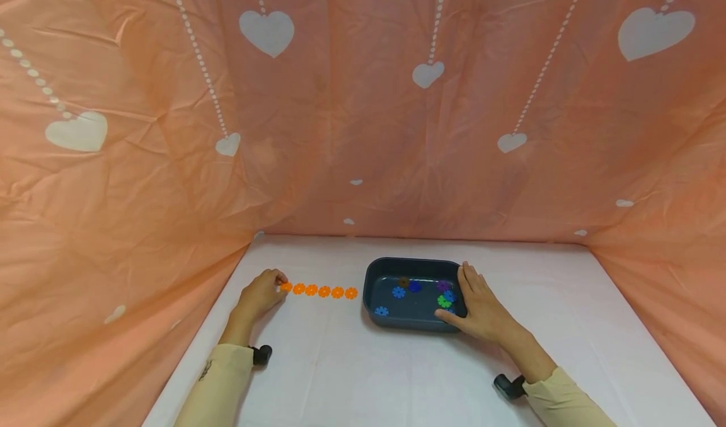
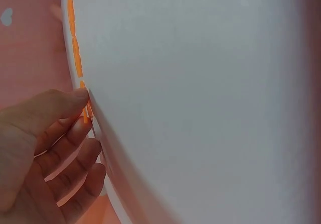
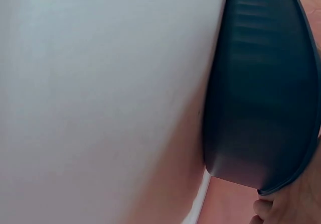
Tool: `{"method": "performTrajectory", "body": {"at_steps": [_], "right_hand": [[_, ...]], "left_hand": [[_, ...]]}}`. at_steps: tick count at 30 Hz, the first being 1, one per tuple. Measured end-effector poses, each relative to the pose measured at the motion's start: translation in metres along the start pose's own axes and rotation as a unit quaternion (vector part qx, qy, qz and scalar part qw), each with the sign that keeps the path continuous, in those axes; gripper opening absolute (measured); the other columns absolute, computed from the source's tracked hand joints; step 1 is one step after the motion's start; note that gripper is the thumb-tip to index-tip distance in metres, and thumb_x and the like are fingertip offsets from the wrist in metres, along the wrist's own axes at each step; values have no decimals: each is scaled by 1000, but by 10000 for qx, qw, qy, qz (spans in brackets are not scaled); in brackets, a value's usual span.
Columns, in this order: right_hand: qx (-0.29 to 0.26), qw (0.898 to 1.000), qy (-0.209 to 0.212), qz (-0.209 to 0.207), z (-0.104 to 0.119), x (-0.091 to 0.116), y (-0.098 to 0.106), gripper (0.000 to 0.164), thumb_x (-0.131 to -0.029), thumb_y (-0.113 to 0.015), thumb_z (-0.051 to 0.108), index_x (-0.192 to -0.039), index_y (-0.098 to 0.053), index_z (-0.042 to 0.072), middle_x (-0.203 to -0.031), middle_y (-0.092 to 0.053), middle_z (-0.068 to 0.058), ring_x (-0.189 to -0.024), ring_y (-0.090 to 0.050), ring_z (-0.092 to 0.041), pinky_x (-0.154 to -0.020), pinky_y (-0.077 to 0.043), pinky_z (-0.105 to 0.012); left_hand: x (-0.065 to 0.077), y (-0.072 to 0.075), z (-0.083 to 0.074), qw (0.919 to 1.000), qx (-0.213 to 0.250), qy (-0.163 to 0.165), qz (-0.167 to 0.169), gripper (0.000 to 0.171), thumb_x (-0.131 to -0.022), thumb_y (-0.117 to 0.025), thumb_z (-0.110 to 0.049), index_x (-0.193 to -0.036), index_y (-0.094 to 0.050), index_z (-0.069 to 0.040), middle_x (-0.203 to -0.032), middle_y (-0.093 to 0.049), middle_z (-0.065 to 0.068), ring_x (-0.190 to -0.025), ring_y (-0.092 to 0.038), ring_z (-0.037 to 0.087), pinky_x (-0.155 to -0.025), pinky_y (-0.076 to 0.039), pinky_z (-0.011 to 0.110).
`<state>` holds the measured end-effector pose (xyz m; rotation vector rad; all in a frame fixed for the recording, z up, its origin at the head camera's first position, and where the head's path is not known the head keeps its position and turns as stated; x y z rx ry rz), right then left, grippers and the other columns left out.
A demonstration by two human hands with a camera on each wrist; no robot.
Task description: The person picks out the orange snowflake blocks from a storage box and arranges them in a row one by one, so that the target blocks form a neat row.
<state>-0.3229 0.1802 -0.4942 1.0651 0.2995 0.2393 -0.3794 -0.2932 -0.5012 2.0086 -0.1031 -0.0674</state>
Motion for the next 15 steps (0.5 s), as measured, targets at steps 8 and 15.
{"method": "performTrajectory", "body": {"at_steps": [8,15], "right_hand": [[1,10000,27,54,1,1,0,122,-93,-71,68,-165,-15,-13,-175,-8,-32,-162,-9,-51,-129,-10,-63],[-713,9974,-7,34,-1,-1,14,106,-104,-64,56,-166,-9,-11,-174,-9,-34,-160,-8,-55,-128,-4,-67]], "left_hand": [[4,0,0,10000,-3,18,-5,24,-99,-75,-15,-118,-69,-2,-119,-69,19,-114,-66,40,-95,-53,59],[6,11,-22,9983,-320,-309,-376,28,-103,-70,-18,-123,-68,1,-116,-69,17,-109,-66,40,-92,-54,57]]}}
Point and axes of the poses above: each hand's wrist, its own x-axis away from the middle knuckle, its own y-axis out of the back of the hand, z = x × y, the point moved 10 cm from there along -x, towards the middle knuckle
